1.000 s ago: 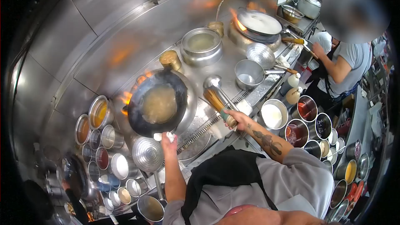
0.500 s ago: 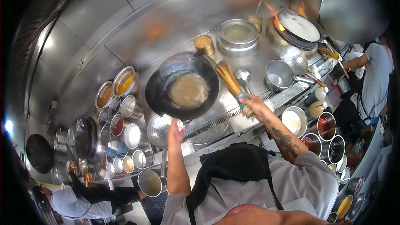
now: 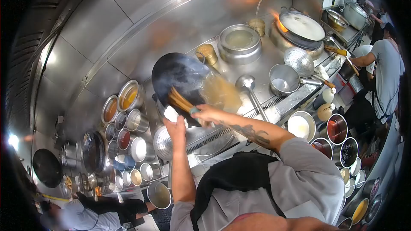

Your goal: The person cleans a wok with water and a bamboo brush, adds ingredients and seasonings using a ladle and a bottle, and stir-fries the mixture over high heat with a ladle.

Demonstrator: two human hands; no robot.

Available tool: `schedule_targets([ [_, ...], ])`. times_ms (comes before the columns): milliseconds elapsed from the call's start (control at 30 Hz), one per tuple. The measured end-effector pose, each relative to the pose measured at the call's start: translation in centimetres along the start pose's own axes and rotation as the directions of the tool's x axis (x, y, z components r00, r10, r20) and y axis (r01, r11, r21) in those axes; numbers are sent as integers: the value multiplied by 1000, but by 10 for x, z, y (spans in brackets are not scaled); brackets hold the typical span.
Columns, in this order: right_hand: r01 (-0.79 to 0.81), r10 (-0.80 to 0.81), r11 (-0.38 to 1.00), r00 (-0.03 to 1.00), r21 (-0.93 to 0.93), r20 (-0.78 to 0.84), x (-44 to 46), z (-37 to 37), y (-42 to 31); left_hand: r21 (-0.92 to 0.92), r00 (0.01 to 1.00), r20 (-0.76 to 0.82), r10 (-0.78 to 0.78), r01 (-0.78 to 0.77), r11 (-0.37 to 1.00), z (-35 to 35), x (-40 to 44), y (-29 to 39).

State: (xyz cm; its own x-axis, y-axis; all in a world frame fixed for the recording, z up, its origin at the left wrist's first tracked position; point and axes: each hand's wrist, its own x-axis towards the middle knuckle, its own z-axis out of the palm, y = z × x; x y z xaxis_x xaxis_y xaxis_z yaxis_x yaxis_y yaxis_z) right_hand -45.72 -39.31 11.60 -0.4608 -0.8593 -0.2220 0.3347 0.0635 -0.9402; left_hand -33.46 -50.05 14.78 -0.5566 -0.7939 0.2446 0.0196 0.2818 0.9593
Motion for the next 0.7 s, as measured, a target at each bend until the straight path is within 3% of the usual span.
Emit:
schedule_targets([
  [67, 42, -42, 999, 999, 22, -24, 11, -13, -24, 292, 971, 23, 240, -236, 927, 1, 11, 6],
  [100, 48, -46, 997, 998, 56, -36, 14, -24, -43, 238, 971, 72, 226, -237, 942, 2, 8, 18],
  [133, 172, -172, 985, 985, 8, -1, 40, -49, -39, 183, 969, 120, 216, -235, 955, 6, 2, 42],
  [167, 132, -132, 990, 991, 49, -15, 52, -65, -51, 130, 964, 167, 205, -228, 965, 7, -4, 64],
  [200, 93, -91, 991, 995, 92, -29, 63, -80, -63, 236, 950, 204, 236, -281, 930, 7, -6, 81],
  [233, -104, 124, 970, 989, 221, -75, 47, -81, -93, 279, 952, 195, 235, -284, 917, 8, -8, 88],
  [300, -24, 36, 995, 992, 101, -118, 22, -73, -107, 356, 953, 183, 241, -293, 887, 12, -9, 95],
  [367, 18, -35, 997, 974, -77, -224, -1, -46, -94, 310, 928, 179, 327, -369, 876, 11, -2, 81],
  [400, 92, -95, 995, 994, -49, -52, -2, -45, -65, 290, 915, 168, 366, -401, 869, 9, 5, 63],
  [433, 303, -315, 947, 940, 105, 130, -3, -37, -22, 270, 901, 155, 406, -434, 860, 6, 10, 54],
  [467, 192, -153, 913, 979, -360, 134, -40, -20, -21, 293, 937, 107, 334, -351, 890, 1, 12, 54],
  [533, 624, -524, 562, 776, -543, 350, -61, -36, 58, 333, 978, 6, 208, -198, 922, -10, 18, 56],
  [600, 513, -333, 530, 858, -675, 391, -84, -98, 85, 371, 992, -69, 102, -69, 926, -25, 21, 50],
  [633, 154, -150, 521, 985, -840, 87, -74, -137, 74, 391, 994, -93, 50, -10, 920, -35, 21, 44],
  [667, -230, 53, 429, 972, -874, -229, -65, -177, 65, 379, 994, -80, 80, -44, 925, -46, 20, 31],
  [700, -219, -80, 378, 960, -899, -268, -48, -194, 50, 352, 990, -80, 119, -84, 932, -49, 24, 16],
])
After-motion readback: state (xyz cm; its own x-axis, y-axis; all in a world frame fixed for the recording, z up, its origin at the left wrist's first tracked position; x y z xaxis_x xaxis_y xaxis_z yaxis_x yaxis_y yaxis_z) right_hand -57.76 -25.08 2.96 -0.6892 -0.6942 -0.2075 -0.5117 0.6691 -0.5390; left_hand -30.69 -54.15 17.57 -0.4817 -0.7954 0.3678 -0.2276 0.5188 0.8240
